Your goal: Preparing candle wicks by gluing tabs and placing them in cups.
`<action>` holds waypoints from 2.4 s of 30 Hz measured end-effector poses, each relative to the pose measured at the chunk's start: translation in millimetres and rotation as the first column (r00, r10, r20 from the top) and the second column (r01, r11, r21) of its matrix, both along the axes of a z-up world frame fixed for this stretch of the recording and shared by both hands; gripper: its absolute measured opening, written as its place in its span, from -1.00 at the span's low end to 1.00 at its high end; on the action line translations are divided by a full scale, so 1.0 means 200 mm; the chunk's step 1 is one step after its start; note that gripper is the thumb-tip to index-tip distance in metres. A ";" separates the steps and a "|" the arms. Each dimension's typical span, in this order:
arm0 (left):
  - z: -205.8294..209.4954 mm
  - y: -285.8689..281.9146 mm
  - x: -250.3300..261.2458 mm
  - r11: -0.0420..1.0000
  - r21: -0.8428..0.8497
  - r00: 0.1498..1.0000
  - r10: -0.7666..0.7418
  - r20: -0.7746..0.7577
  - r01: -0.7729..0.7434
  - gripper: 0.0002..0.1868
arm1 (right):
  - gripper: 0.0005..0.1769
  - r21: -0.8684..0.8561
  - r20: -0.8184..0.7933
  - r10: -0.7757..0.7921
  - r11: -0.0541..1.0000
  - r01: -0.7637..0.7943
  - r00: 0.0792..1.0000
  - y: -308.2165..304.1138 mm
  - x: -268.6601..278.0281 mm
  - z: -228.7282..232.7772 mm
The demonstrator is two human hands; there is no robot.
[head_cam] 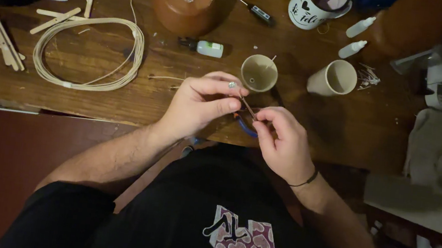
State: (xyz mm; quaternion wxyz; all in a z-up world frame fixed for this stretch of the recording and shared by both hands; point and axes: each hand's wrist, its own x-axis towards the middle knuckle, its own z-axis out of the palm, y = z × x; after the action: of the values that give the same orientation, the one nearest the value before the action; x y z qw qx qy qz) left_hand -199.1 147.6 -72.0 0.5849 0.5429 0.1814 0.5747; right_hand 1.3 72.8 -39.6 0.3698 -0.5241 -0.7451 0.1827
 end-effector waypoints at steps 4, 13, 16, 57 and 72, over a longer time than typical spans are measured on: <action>-0.03 0.02 -0.03 1.000 -0.023 1.000 -0.007 -0.008 0.007 -0.84 | -0.91 -0.013 -0.022 -0.023 1.000 0.023 0.999 0.01 -0.04 -0.01; -0.07 0.01 -0.03 0.998 0.037 0.991 -0.037 -0.126 0.042 -0.82 | -0.88 -0.031 -0.019 -0.004 1.000 0.003 1.000 -0.02 0.01 -0.06; -0.06 0.02 -0.06 0.991 0.136 0.959 0.025 -0.282 0.014 -0.80 | -0.84 -0.049 -0.043 -0.003 0.999 0.001 0.999 -0.05 0.13 -0.15; -0.34 0.29 0.17 0.937 0.348 0.690 0.234 -0.685 0.028 -0.18 | -0.87 -0.182 -0.181 0.666 0.701 -0.690 0.724 0.37 0.59 -0.09; -0.31 0.27 0.17 0.898 0.434 0.668 0.285 -0.688 0.064 -0.33 | -0.78 -0.313 0.212 0.560 0.815 -0.488 0.801 0.39 0.49 0.08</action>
State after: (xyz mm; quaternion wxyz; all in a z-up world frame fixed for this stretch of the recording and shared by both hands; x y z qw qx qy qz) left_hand -165.8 201.8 -134.5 0.2924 0.8285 0.3060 0.3668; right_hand 98.9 150.2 -24.6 0.1222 -0.3580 -0.8797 0.2882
